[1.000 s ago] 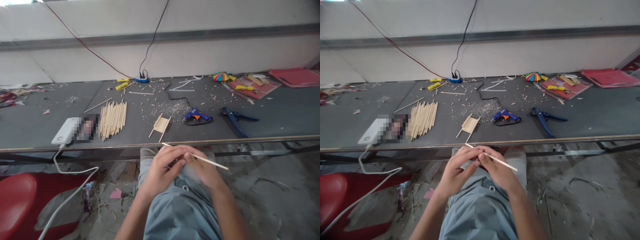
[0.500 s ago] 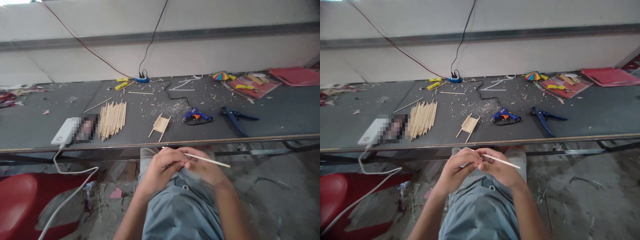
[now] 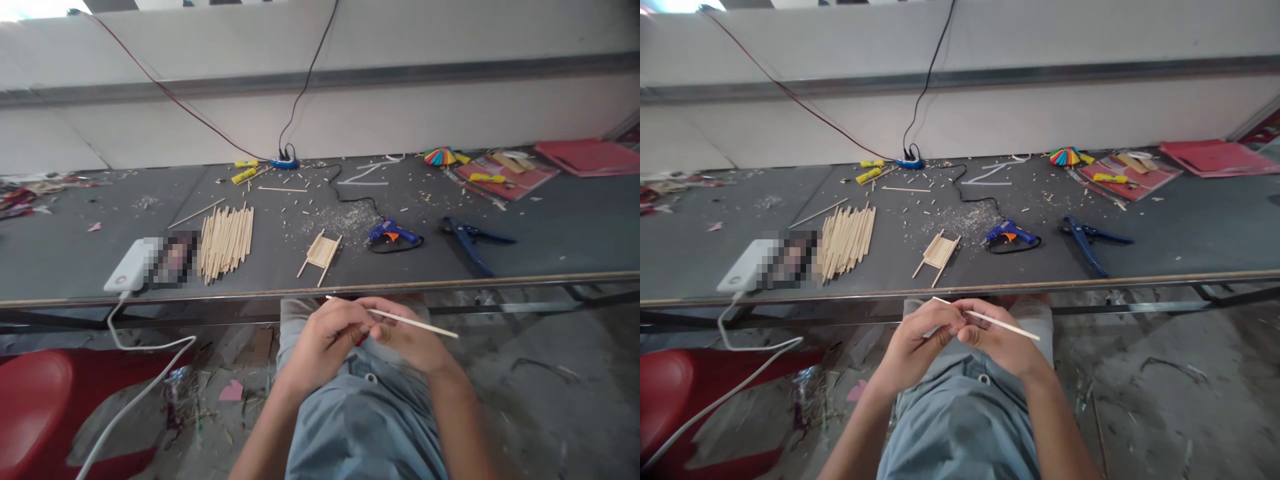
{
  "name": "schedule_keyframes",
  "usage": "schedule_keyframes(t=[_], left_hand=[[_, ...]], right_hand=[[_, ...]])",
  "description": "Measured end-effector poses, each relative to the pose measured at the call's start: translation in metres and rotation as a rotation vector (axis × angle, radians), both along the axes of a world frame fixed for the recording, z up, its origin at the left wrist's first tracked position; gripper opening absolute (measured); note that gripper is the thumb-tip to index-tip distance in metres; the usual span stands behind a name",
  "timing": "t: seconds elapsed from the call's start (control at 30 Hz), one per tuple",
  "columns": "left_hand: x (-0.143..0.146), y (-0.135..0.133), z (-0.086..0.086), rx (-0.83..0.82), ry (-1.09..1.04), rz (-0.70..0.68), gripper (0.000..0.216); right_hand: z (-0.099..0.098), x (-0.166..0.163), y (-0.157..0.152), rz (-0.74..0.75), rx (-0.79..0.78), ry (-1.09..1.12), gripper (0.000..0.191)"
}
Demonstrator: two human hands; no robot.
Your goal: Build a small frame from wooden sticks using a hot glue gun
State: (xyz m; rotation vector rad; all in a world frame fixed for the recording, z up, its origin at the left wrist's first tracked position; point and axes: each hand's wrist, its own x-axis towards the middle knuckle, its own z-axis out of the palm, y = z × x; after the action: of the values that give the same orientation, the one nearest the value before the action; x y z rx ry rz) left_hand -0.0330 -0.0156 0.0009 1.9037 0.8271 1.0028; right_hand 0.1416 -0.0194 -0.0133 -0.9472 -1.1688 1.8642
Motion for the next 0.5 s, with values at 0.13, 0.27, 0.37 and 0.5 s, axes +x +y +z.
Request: schedule_keyframes(t=[0.13, 0.27, 0.37, 0.5], left_hand=[[0.0004, -0.0002, 0.0013, -0.032, 0.042, 0.004, 0.013], [0.0012, -0.001, 0.002, -0.055, 0.053, 0.027, 0.012], [0.0024, -0.0023, 0.0013, -0.133, 0.031, 0.097, 0.012], [0.002, -0.0036, -0.0019, -0.24, -0.045, 0.21, 0.013]], right_hand=[[0.0009, 0.0001, -0.0004, -0.005, -0.002, -0.006, 0.052], [-0.0016, 0.0015, -0.0001, -0.001, 0.001, -0.044, 0.052], [-0.0047, 0.0023, 0.0003, -0.001, 0.007, -0.05, 0.049], [-0.0077, 0.0024, -0.0004, 0.003, -0.009, -0.026, 0.044]])
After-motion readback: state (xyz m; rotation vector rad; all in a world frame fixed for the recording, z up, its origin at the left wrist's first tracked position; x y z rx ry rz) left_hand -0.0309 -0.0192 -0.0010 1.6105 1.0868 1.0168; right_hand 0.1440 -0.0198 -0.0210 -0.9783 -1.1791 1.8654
